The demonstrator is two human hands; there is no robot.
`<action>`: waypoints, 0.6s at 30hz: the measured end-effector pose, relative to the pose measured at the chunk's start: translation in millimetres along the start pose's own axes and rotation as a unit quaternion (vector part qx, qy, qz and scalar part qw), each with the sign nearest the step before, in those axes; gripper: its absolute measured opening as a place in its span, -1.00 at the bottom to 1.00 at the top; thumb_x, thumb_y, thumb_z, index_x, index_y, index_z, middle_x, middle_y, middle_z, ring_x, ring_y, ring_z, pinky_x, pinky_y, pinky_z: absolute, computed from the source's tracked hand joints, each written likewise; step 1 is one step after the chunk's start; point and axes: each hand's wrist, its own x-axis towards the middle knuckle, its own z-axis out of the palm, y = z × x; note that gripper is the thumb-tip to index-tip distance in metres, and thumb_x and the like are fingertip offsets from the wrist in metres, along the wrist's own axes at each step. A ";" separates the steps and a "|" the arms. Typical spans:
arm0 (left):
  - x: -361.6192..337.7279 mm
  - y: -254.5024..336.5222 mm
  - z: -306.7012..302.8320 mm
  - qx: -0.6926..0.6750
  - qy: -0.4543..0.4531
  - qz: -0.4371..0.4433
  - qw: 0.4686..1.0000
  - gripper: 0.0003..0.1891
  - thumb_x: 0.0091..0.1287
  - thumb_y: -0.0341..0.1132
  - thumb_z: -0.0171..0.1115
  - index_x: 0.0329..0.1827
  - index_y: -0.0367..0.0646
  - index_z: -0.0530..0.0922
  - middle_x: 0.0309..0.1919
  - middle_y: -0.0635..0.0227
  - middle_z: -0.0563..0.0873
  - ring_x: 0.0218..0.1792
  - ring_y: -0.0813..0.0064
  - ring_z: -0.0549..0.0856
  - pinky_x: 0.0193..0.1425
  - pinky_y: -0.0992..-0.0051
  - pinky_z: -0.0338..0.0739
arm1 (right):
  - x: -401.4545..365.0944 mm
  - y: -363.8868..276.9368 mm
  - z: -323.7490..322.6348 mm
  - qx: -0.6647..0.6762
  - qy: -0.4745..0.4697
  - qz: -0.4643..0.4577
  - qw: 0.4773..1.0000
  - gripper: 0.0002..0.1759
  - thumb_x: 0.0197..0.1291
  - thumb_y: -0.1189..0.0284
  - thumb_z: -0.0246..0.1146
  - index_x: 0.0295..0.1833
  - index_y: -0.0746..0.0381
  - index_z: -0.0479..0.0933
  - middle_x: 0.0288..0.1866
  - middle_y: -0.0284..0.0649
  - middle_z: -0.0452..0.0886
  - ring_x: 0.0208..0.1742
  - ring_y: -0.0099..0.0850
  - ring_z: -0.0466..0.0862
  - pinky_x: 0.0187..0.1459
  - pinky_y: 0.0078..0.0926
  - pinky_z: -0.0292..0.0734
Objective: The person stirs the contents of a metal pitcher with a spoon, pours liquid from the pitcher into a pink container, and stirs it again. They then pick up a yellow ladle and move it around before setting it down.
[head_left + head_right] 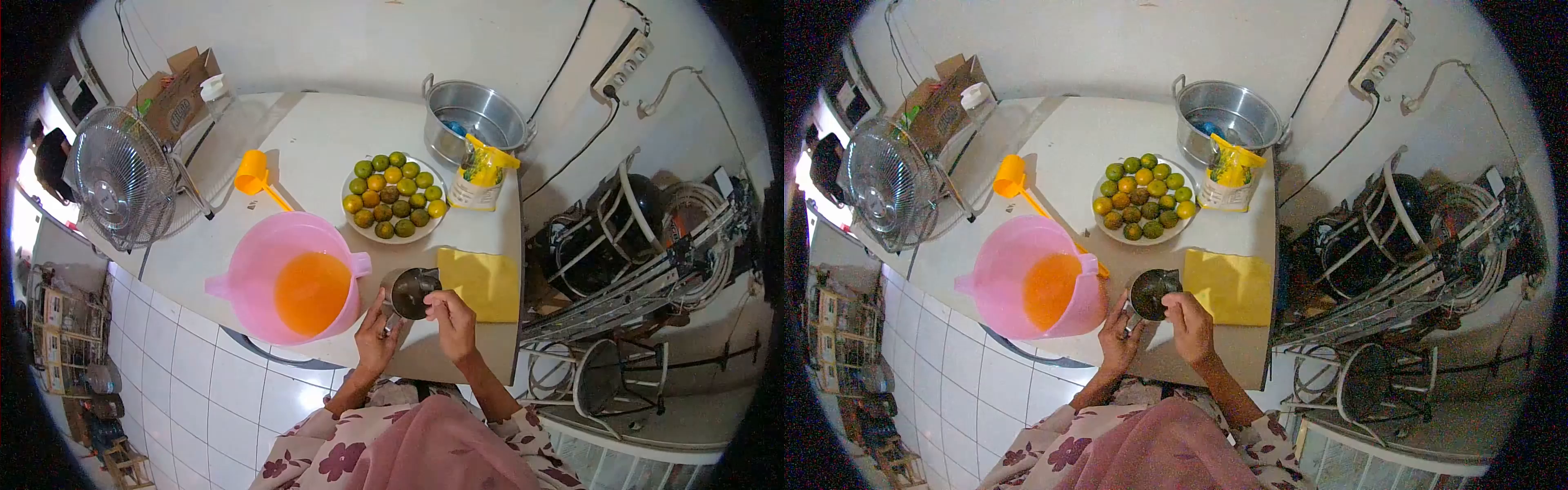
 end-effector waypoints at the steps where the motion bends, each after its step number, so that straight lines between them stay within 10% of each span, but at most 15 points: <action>1: 1.3 -0.1 -0.8 0.030 0.020 0.040 0.999 -0.73 0.05 -0.43 0.44 -0.21 -0.30 0.59 0.31 0.10 0.45 0.10 0.25 0.65 -0.14 0.49 0.59 | 2.1 -2.5 1.1 0.060 0.008 0.035 0.998 -0.80 0.39 0.49 0.03 -0.03 0.33 0.52 -0.12 -0.12 0.63 -0.23 -0.38 0.69 -0.13 -0.47 0.60; 3: 7.2 -0.5 -1.6 0.063 0.044 0.084 0.994 -0.72 0.02 -0.44 0.46 -0.24 -0.31 0.59 0.31 0.13 0.46 0.08 0.27 0.66 -0.18 0.50 0.60 | 9.0 -2.2 1.3 0.123 0.017 0.064 0.990 -0.80 0.40 0.49 0.03 -0.04 0.35 0.52 -0.12 -0.12 0.62 -0.26 -0.41 0.68 -0.12 -0.46 0.59; 8: 7.8 3.1 -4.2 0.034 0.046 0.086 0.995 -0.74 0.03 -0.45 0.44 -0.23 -0.31 0.59 0.29 0.13 0.48 -0.11 0.31 0.71 -0.25 0.51 0.59 | 15.3 -4.2 -9.9 -0.113 0.027 -0.224 0.968 -0.82 0.24 0.62 0.14 -0.05 0.33 0.54 -0.09 -0.05 0.62 -0.14 -0.21 0.67 -0.12 -0.39 0.58; 18: 14.3 10.5 -6.6 0.062 0.045 0.078 0.994 -0.74 0.06 -0.44 0.43 -0.20 -0.30 0.61 0.28 0.11 0.49 -0.18 0.34 0.72 -0.28 0.52 0.58 | 4.7 -17.9 -23.0 -0.094 -0.028 -0.238 0.966 -0.72 0.06 0.72 0.18 -0.07 0.35 0.58 -0.02 -0.06 0.62 -0.04 -0.14 0.63 -0.03 -0.28 0.55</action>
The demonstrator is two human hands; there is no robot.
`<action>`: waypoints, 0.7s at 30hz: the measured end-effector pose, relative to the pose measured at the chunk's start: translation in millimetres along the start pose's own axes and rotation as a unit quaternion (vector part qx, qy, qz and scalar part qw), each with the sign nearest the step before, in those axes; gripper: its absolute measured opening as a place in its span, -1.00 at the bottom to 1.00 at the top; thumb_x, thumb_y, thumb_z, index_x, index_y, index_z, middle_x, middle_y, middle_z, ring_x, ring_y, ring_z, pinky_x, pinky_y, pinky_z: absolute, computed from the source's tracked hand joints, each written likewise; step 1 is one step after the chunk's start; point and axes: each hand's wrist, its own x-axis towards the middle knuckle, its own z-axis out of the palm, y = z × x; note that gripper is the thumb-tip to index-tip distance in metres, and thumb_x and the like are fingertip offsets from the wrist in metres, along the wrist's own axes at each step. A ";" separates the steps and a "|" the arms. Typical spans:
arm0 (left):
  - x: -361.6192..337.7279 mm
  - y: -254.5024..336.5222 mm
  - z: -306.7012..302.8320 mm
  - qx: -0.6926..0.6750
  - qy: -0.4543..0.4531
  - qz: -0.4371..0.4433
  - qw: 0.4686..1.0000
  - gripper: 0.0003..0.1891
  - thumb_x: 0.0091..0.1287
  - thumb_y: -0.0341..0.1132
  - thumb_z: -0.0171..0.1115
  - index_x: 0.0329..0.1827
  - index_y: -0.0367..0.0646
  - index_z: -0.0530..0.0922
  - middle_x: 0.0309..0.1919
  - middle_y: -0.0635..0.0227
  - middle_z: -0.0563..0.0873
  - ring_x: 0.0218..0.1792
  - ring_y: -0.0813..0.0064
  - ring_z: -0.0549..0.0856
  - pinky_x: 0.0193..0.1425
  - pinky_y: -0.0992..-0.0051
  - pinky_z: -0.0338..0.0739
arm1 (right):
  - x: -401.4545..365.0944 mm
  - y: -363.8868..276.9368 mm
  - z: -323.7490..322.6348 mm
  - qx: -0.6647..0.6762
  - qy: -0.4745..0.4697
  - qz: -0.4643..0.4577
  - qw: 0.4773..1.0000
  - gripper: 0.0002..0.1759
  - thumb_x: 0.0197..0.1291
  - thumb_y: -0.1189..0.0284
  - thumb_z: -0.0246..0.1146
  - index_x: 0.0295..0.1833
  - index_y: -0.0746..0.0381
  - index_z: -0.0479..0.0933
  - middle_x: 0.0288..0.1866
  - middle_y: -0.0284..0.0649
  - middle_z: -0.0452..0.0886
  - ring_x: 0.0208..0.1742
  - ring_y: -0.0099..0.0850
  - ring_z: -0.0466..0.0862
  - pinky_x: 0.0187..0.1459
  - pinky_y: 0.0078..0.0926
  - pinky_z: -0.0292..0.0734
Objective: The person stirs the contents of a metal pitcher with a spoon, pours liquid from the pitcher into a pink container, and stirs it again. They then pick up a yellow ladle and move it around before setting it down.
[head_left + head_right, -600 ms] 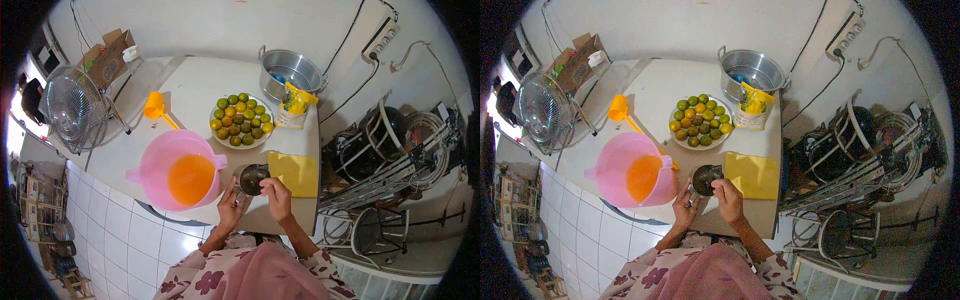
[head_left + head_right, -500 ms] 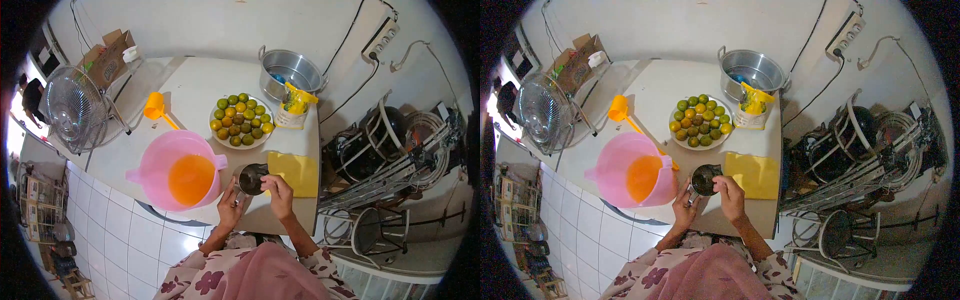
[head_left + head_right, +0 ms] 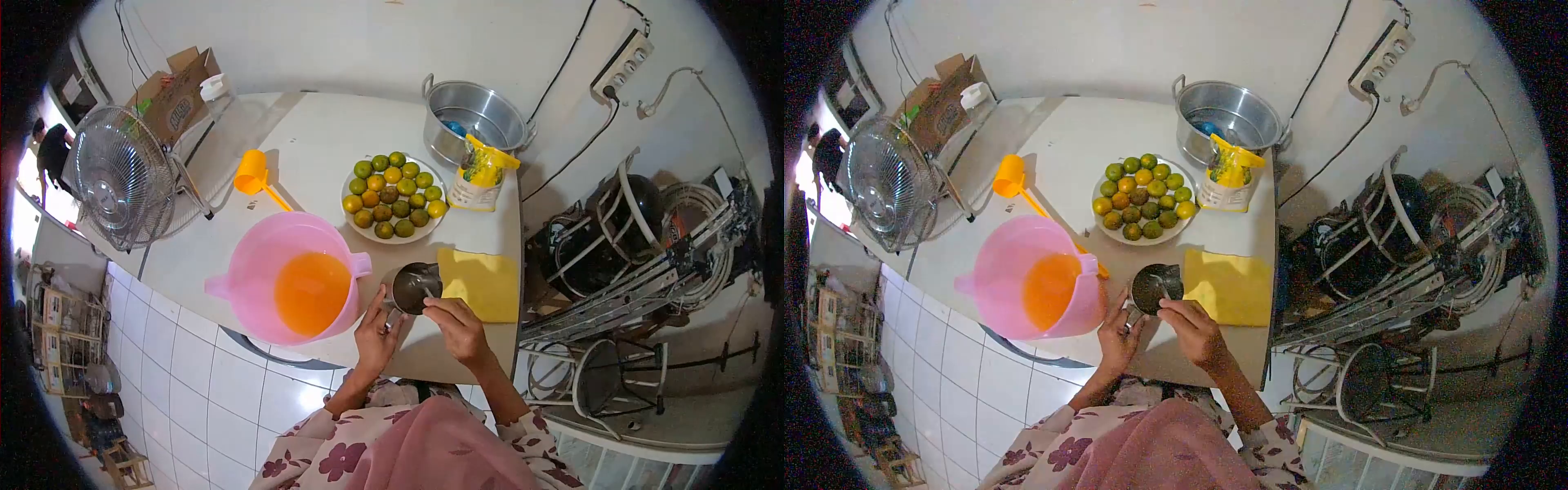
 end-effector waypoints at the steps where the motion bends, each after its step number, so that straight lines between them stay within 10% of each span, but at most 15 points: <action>1: 0.3 0.1 0.6 -0.008 -0.007 -0.017 1.000 -0.74 0.06 -0.43 0.43 -0.18 -0.29 0.61 0.28 0.11 0.49 -0.18 0.33 0.72 -0.28 0.52 0.59 | 2.1 1.9 -0.2 -0.007 -0.006 -0.031 0.999 -0.70 0.03 0.72 0.18 -0.07 0.36 0.58 -0.02 -0.07 0.62 -0.05 -0.16 0.63 -0.03 -0.29 0.55; 21: 13.6 9.6 -3.8 0.018 -0.033 -0.041 0.998 -0.68 0.10 -0.30 0.43 -0.11 -0.21 0.64 0.27 0.18 0.50 0.11 0.21 0.63 0.09 0.36 0.54 | 6.2 9.8 -13.9 0.007 -0.056 0.038 0.998 -0.87 0.18 0.65 0.17 -0.16 0.35 0.56 -0.06 -0.11 0.62 -0.10 -0.21 0.62 -0.09 -0.35 0.54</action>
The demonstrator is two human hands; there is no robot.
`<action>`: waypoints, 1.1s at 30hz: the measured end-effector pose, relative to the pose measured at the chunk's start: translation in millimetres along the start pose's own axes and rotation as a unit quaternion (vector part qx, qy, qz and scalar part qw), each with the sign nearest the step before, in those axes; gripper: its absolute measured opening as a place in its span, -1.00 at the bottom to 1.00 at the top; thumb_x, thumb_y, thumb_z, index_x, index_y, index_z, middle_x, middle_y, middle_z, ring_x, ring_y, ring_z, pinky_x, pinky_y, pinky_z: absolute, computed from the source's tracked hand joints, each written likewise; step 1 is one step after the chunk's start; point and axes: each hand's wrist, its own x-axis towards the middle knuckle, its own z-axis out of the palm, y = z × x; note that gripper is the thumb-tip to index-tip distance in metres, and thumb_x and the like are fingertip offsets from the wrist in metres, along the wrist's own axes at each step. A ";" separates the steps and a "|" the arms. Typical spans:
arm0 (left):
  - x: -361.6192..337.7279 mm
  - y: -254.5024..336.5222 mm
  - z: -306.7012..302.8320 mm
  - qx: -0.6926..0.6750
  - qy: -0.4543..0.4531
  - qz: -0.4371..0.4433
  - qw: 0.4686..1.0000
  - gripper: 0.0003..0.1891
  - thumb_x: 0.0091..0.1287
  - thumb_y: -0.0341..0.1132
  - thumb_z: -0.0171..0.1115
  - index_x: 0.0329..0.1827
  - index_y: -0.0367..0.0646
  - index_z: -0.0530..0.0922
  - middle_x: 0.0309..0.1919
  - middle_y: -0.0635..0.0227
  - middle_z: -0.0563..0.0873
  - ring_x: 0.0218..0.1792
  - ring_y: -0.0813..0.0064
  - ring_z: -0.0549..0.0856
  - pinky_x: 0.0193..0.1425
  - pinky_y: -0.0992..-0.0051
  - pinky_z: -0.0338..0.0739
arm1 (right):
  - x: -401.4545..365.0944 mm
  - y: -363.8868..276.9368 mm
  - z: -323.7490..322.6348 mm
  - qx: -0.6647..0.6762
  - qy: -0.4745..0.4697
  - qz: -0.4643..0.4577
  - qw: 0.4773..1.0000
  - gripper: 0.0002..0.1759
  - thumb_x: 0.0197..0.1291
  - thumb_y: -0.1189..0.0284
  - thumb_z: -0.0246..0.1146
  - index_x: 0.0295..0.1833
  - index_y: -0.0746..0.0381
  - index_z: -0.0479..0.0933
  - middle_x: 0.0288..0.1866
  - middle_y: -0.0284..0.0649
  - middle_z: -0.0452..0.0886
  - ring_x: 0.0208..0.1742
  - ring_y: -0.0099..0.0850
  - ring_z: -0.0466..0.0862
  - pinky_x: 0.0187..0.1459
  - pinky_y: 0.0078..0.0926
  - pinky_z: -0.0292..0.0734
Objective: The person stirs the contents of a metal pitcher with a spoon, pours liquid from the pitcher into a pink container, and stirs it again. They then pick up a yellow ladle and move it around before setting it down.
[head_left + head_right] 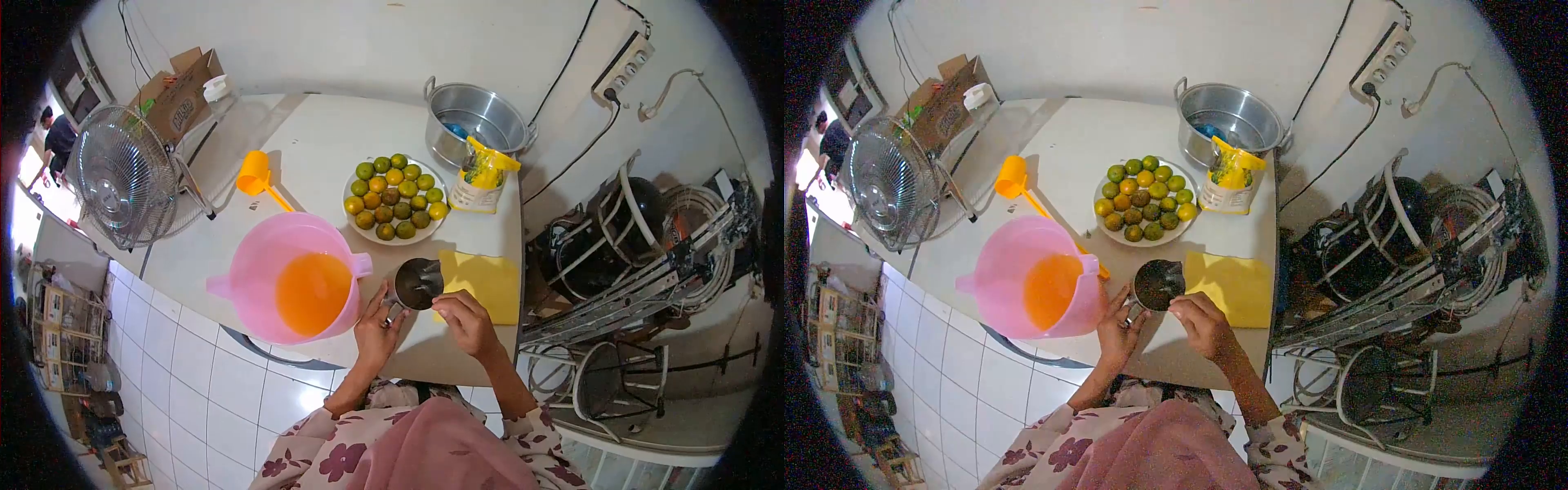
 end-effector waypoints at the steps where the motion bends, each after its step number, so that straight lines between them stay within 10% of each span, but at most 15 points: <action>1: -1.5 -3.1 2.2 -0.002 -0.003 -0.010 1.000 -0.69 0.10 -0.29 0.43 -0.12 -0.22 0.64 0.27 0.19 0.50 0.09 0.22 0.64 0.06 0.37 0.56 | -0.3 -0.4 -0.2 0.030 0.014 0.006 0.999 -0.87 0.19 0.63 0.17 -0.15 0.33 0.56 -0.06 -0.10 0.61 -0.08 -0.18 0.61 -0.06 -0.32 0.54; 14: -4.7 0.3 1.7 0.001 -0.031 -0.035 0.999 -0.77 0.09 -0.32 0.43 -0.33 -0.29 0.60 0.28 0.23 0.50 -0.32 0.36 0.73 -0.33 0.49 0.59 | -1.4 1.1 -3.4 0.058 0.038 0.050 0.996 -0.86 0.22 0.62 0.16 -0.10 0.31 0.53 -0.07 -0.08 0.61 -0.05 -0.15 0.61 -0.03 -0.29 0.55; 33: -5.5 -2.0 4.2 0.051 0.010 0.049 0.997 -0.77 0.11 -0.29 0.41 -0.39 -0.27 0.57 0.28 0.27 0.50 -0.35 0.35 0.72 -0.39 0.46 0.58 | -11.6 6.3 6.7 0.021 0.017 0.040 0.999 -0.86 0.23 0.59 0.15 -0.10 0.32 0.54 -0.08 -0.09 0.61 -0.05 -0.15 0.61 -0.02 -0.31 0.53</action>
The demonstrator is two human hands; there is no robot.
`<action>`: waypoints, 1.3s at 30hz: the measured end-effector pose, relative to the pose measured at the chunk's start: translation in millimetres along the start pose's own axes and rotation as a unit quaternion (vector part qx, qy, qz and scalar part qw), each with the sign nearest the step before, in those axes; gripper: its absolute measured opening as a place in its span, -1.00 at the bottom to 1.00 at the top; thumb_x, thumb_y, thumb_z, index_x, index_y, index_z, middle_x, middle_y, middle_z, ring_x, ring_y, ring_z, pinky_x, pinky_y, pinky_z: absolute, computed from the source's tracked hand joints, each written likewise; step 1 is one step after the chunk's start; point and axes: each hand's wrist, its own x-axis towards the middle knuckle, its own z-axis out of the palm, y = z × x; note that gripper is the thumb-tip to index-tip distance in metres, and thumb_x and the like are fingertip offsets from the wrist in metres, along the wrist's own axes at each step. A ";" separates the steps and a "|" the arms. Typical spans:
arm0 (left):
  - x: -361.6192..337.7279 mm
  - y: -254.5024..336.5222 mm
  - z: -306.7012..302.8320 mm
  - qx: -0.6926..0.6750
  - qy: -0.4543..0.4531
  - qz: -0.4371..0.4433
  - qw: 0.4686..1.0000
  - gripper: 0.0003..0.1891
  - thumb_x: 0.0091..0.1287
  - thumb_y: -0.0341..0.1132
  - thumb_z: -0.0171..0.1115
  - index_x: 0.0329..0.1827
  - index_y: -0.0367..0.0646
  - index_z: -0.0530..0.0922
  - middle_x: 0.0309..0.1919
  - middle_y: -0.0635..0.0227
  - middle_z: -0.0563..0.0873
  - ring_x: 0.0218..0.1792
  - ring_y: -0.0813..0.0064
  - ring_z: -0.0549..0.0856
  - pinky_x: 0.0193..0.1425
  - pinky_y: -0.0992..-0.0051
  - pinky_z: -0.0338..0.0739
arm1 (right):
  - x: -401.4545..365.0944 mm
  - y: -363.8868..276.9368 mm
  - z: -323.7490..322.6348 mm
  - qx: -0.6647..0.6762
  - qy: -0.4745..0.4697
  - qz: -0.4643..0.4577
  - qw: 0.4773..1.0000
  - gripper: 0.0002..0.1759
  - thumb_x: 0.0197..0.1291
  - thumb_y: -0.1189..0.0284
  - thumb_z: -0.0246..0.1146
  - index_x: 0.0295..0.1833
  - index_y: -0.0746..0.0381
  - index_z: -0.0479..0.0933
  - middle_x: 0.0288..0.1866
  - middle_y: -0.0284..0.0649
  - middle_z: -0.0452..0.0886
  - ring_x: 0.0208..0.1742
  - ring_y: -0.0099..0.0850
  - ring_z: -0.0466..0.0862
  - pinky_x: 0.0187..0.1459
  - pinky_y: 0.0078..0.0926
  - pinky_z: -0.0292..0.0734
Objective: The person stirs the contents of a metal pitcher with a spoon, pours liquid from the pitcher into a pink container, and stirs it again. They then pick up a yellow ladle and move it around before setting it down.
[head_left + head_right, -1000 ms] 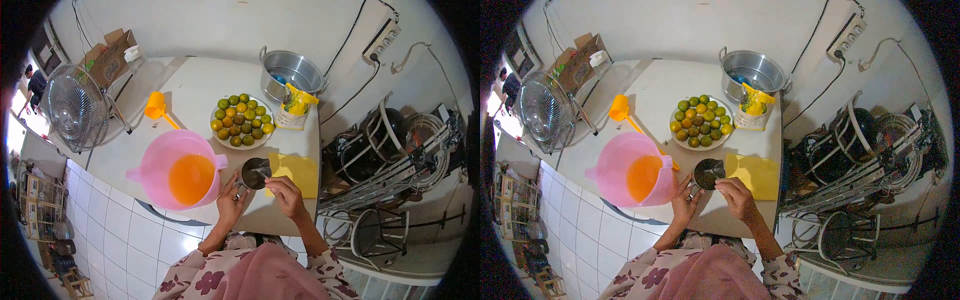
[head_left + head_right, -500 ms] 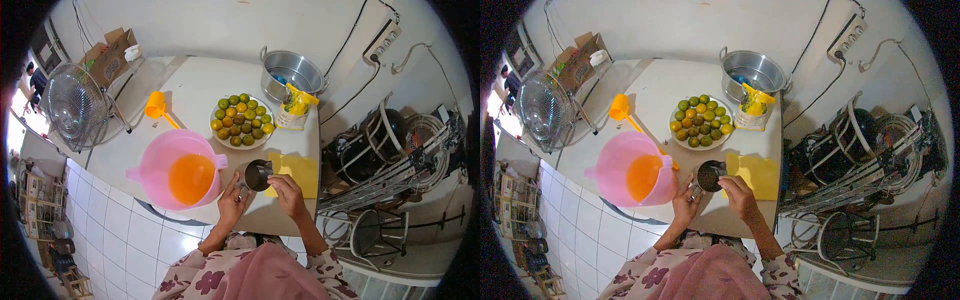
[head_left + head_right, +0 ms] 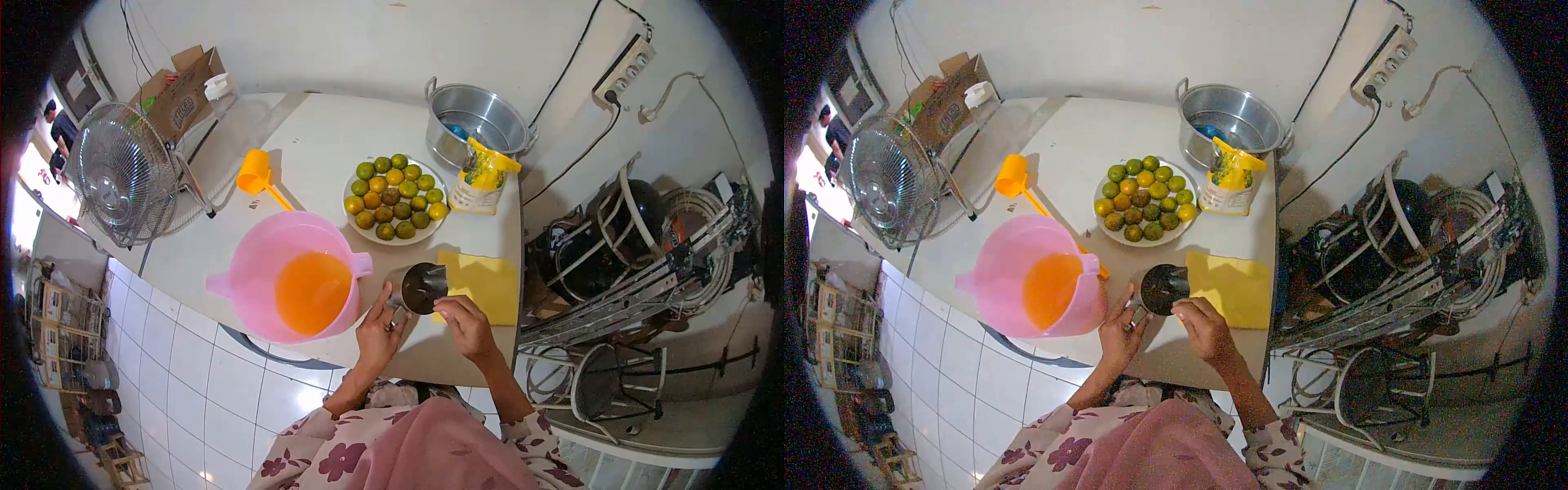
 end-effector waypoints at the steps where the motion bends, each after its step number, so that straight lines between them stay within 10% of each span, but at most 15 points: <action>1: 0.2 1.4 -0.2 -0.012 -0.006 -0.015 1.000 -0.77 0.11 -0.30 0.41 -0.38 -0.27 0.57 0.28 0.26 0.50 -0.37 0.36 0.72 -0.40 0.47 0.58 | -0.7 -1.2 -0.7 0.011 0.007 0.003 1.000 -0.86 0.23 0.60 0.15 -0.10 0.32 0.54 -0.08 -0.09 0.61 -0.05 -0.15 0.61 -0.02 -0.31 0.53; 30: -4.8 -3.5 1.7 -0.042 0.023 -0.012 0.999 -0.76 0.12 -0.31 0.42 -0.32 -0.30 0.59 0.28 0.18 0.50 -0.29 0.31 0.74 -0.30 0.47 0.61 | 23.4 -23.2 -16.3 0.051 -0.042 0.054 0.996 -0.92 0.22 0.56 0.16 -0.20 0.31 0.52 -0.14 -0.09 0.60 -0.07 -0.14 0.57 -0.02 -0.32 0.48; 39: -4.6 -2.9 1.6 -0.050 0.017 -0.027 0.998 -0.73 0.09 -0.33 0.44 -0.20 -0.27 0.63 0.27 0.12 0.50 0.04 0.22 0.67 -0.10 0.42 0.61 | 20.6 -12.0 -2.3 0.052 -0.008 0.007 0.999 -0.89 0.22 0.54 0.20 -0.15 0.29 0.54 -0.06 -0.15 0.61 -0.03 -0.18 0.58 0.02 -0.32 0.49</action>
